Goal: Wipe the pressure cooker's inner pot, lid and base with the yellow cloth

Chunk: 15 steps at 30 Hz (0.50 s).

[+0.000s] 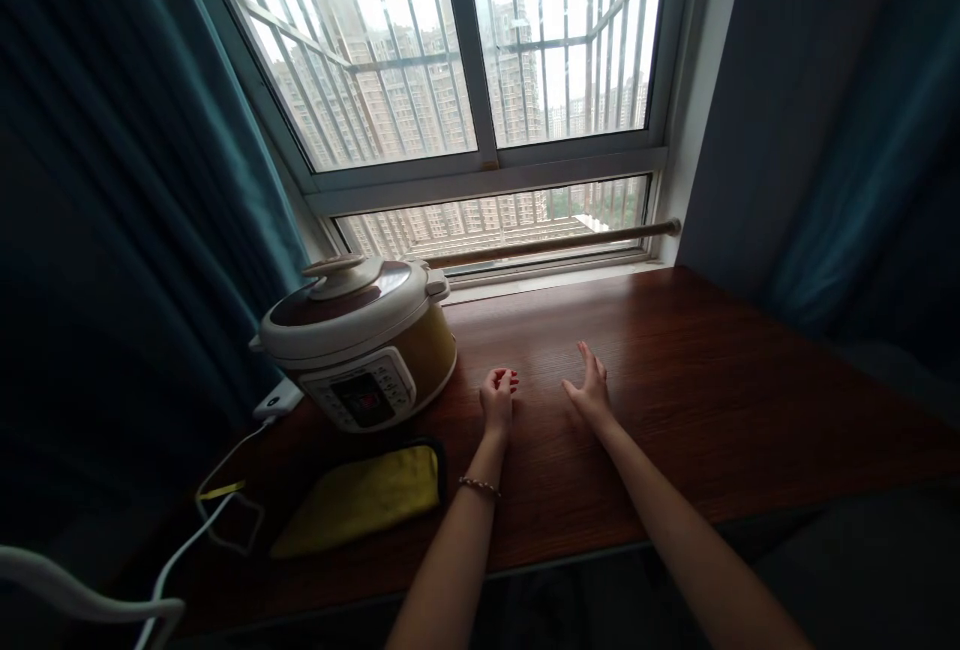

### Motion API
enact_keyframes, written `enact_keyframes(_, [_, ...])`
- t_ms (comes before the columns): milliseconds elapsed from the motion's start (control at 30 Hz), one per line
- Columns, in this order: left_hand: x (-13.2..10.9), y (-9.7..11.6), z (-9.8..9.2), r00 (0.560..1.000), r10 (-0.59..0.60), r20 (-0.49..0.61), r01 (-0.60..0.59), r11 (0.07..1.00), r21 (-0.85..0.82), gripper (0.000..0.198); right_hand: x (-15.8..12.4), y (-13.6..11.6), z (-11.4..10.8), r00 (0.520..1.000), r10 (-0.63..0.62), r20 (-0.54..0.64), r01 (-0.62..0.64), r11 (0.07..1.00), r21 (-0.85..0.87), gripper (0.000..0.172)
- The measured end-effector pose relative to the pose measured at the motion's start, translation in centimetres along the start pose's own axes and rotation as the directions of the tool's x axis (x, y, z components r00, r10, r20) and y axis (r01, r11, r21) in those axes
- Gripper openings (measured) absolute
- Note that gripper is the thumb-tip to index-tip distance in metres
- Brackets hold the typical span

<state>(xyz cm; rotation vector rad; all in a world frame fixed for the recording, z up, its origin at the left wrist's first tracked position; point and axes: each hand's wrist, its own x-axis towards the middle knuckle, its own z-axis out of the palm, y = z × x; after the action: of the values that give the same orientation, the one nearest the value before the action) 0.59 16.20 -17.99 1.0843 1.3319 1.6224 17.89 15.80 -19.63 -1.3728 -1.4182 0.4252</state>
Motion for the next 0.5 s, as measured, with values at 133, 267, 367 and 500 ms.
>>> enact_keyframes(133, [-0.2, 0.2, 0.1, 0.997, 0.015, 0.071, -0.018, 0.999, 0.04, 0.024, 0.0, 0.0, 0.3, 0.997, 0.037, 0.065, -0.042, 0.995, 0.086, 0.04])
enact_keyframes(267, [-0.7, 0.5, 0.4, 0.981, 0.067, 0.181, -0.087, 0.991, 0.106, 0.025, -0.4, -1.0, 0.5, 0.987, -0.018, 0.161, 0.0, 0.993, 0.115, 0.02])
enact_keyframes(367, [-1.2, 0.8, 0.7, 0.954, 0.129, 0.271, -0.179, 0.969, 0.168, 0.025, -0.9, -2.1, 0.3, 0.966, -0.101, 0.238, 0.073, 0.99, 0.124, 0.018])
enact_keyframes(500, [-2.4, 1.3, 0.9, 0.889, 0.223, 0.401, -0.345, 0.901, 0.262, 0.022, -1.6, -3.0, 0.1, 0.919, -0.205, 0.336, 0.176, 0.978, 0.114, 0.017])
